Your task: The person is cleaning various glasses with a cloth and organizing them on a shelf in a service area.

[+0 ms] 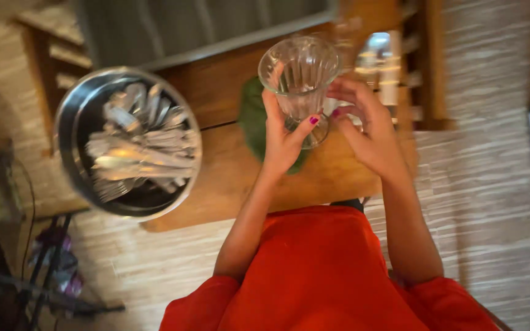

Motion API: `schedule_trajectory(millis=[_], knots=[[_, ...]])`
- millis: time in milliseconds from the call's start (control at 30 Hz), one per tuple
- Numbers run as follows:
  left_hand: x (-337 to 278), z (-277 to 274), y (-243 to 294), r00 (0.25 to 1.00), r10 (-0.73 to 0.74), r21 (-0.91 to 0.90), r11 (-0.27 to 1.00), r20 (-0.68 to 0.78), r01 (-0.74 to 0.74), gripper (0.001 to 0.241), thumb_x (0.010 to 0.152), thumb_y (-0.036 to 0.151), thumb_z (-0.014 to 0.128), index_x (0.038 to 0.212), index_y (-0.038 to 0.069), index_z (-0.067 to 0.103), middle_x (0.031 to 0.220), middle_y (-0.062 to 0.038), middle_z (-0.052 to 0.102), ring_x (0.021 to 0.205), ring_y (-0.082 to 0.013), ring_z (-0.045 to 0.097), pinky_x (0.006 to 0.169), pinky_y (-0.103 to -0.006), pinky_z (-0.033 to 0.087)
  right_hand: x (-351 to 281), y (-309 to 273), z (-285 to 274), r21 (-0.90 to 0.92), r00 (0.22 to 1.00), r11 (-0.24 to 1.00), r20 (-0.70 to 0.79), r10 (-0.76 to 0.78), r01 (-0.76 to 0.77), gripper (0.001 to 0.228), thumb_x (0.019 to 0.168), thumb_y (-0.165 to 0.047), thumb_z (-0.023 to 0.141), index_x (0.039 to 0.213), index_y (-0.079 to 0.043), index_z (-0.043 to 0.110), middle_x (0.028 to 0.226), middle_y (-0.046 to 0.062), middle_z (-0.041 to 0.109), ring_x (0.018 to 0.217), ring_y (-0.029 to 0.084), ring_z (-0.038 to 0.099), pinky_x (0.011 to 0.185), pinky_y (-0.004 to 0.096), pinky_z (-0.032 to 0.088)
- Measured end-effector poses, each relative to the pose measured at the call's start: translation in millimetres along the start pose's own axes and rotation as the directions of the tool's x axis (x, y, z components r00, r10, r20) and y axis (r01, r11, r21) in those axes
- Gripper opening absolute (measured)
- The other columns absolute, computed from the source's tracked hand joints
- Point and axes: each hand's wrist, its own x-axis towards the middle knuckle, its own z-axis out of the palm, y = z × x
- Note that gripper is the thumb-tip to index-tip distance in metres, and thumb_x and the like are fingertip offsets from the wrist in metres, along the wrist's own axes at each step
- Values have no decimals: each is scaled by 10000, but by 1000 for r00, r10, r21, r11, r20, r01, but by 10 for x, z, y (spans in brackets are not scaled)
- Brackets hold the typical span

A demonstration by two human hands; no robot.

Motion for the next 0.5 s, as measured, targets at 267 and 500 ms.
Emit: schedule_trajectory(millis=[267, 500], knots=[[-343, 1952, -365, 959, -46, -269, 955, 280, 125, 903, 1004, -70, 681, 1687, 124, 123, 1560, -121, 427, 1424, -232, 473, 1267, -396, 428, -987, -119, -1725, 30, 991, 994, -94, -100, 103, 588, 999, 1, 687, 1529, -31, 433, 1439, 77, 582, 1355, 168, 555, 1139, 338, 470], [-447, 3614, -942, 946, 33, -62, 998, 323, -14, 977, 936, -88, 722, 1675, 96, 110, 1715, -103, 216, 1577, -237, 304, 1295, -407, 338, -1604, -133, -3326, 153, 991, 988, -131, -15, 35, 556, 1006, -9, 666, 1525, -44, 470, 1440, 88, 602, 1324, 156, 596, 1102, 332, 522]])
